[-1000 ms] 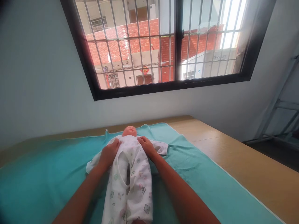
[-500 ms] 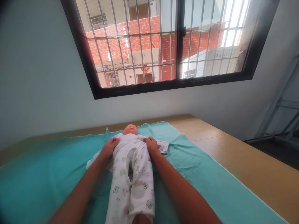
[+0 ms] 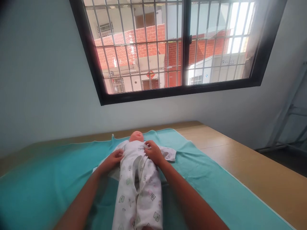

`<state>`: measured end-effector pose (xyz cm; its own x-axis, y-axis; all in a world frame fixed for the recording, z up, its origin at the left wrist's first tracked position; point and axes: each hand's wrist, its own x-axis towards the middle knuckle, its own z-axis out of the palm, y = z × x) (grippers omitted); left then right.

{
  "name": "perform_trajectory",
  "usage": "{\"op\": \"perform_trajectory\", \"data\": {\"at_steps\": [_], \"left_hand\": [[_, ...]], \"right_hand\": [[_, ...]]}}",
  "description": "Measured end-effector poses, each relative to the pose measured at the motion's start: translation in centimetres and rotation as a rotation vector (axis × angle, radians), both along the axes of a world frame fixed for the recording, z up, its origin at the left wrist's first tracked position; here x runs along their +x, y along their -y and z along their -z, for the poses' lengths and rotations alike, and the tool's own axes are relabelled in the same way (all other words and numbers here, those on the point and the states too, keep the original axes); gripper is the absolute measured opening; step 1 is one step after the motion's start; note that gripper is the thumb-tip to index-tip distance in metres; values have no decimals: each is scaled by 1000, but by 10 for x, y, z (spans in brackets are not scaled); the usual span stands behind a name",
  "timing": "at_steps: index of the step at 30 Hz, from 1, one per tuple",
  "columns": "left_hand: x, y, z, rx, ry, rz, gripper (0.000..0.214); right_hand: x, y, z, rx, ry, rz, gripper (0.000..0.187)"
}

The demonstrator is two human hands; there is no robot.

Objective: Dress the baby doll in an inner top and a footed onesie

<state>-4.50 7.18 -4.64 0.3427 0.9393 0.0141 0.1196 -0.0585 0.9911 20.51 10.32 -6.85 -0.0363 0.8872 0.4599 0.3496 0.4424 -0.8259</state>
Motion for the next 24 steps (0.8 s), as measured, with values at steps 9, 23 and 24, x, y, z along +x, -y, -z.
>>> {"op": "perform_trajectory", "data": {"at_steps": [9, 23, 24], "left_hand": [[20, -8, 15, 408, -116, -332, 31], [17, -3, 10, 381, -197, -409, 34], [15, -4, 9, 320, -158, -381, 36]], "right_hand": [[1, 3, -7, -18, 69, -30, 21], [10, -3, 22, -115, -101, 203, 35], [9, 0, 20, -104, -87, 178, 35]]}}
